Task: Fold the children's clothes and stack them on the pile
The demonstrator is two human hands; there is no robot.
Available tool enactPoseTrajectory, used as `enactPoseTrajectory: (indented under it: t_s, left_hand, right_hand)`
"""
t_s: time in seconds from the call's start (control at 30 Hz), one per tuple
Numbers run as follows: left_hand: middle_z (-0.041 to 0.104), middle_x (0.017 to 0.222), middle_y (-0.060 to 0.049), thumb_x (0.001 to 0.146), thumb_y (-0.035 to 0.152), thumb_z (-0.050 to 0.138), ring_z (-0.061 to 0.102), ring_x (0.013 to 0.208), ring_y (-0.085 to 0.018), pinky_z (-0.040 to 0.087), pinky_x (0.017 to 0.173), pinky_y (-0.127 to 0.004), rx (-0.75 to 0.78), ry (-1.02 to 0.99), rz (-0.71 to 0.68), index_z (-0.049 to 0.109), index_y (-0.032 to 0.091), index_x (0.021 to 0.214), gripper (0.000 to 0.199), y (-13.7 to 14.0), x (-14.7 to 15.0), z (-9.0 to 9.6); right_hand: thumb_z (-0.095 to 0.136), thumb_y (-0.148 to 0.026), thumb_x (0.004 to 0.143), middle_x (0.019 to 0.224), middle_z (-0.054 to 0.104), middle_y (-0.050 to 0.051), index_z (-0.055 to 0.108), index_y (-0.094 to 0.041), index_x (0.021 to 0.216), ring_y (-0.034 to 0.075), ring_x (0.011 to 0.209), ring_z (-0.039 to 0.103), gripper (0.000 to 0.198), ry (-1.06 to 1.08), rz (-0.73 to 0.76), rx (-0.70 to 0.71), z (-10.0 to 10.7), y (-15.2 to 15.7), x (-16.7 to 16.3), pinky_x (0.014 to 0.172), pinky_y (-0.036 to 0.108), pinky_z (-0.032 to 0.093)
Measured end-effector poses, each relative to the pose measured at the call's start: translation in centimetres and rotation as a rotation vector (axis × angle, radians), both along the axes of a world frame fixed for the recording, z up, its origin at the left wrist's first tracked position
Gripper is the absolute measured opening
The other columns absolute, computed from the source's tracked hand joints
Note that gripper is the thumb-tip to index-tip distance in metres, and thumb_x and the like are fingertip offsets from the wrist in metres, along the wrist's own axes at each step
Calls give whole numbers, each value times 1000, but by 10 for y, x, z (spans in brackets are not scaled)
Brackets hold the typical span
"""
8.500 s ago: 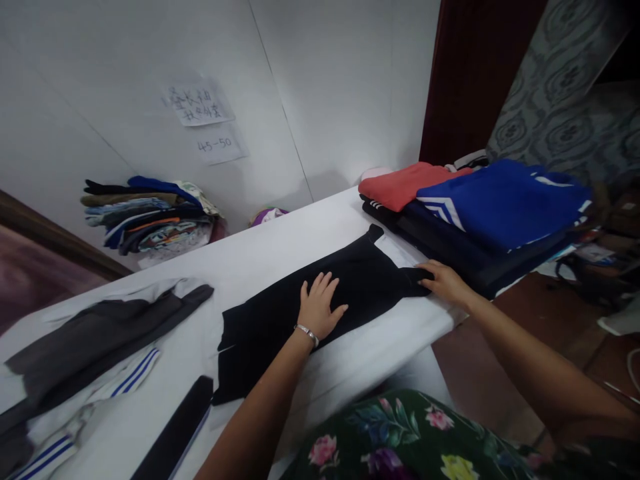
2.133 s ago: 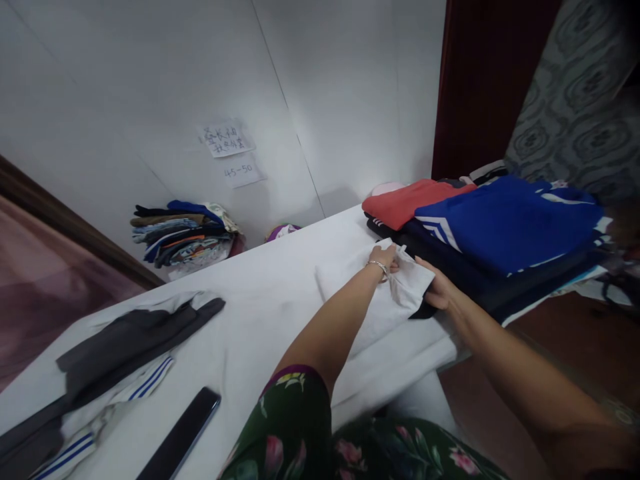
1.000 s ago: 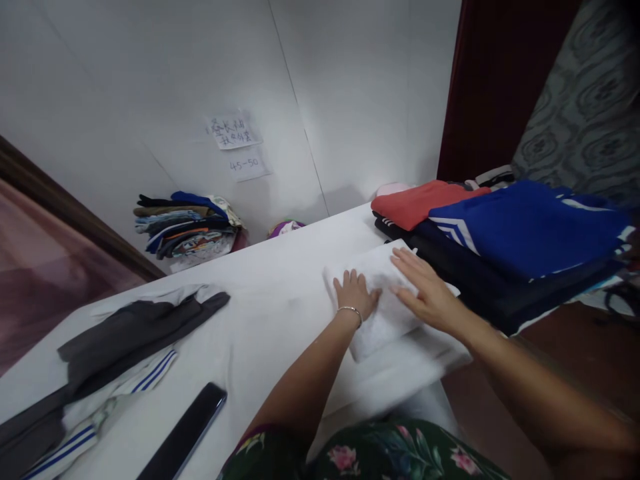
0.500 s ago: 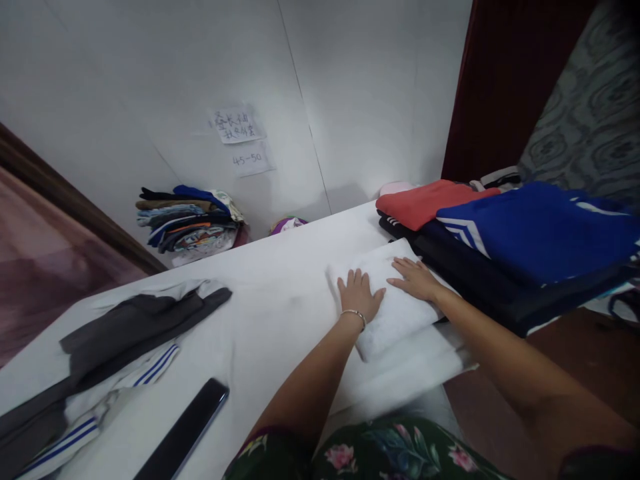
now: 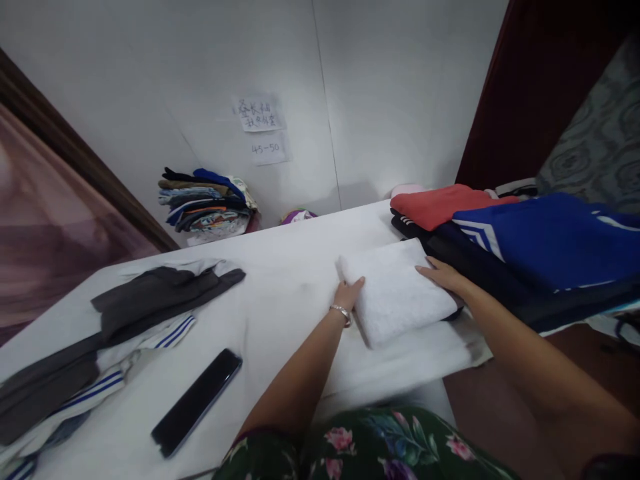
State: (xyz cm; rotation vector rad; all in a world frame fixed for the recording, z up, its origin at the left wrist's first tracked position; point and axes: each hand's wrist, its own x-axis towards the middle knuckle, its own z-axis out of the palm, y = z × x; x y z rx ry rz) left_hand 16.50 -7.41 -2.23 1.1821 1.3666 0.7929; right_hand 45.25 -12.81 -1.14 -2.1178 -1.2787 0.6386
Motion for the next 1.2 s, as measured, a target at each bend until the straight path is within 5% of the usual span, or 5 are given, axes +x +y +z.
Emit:
enactPoseTrajectory:
  t_s: [0.17,0.33,0.57,0.9,1.2]
  left_hand:
    - [67,113,-15,70,39,73,65,99,-25,52,83,-34,-9,-123,51,59,12,112,51,13,-13,28]
    - [66,115,-13,67,39,74,63,102,-28,50,85,-36,136,-23,143,59,15,114,55,21,-85,52]
    - [59,125,-19,72,41,71,56,115,-29,42,97,-37,27,284,222,50,9,126,66,7,-162,14]
    - [24,154,-10,89,44,46,18,142,-24,17,115,-42,570,913,-174,38,19,140,57,6,-124,43]
    - [19,155,-13,88,61,25,11,144,-28,14,112,-53,424,1052,-368,35,16,142,71,27,-101,25]
  right_hand:
    - [61,-61,73,144,42,13,44,-18,140,31,127,45,81,176,-42,95,24,0,-34,106,44,37]
    - [58,-64,75,146,39,12,35,-18,145,28,129,43,87,210,117,166,26,3,-94,107,42,35]
    - [41,-63,85,144,40,18,27,-12,147,30,131,40,81,-153,354,35,-15,4,-152,105,43,35]
    - [35,-57,90,156,14,15,32,-15,144,29,143,9,69,-583,592,283,29,32,-191,112,52,15]
    - [23,-63,91,154,25,9,39,-20,140,26,142,16,68,-533,636,-39,-4,91,-188,111,56,13]
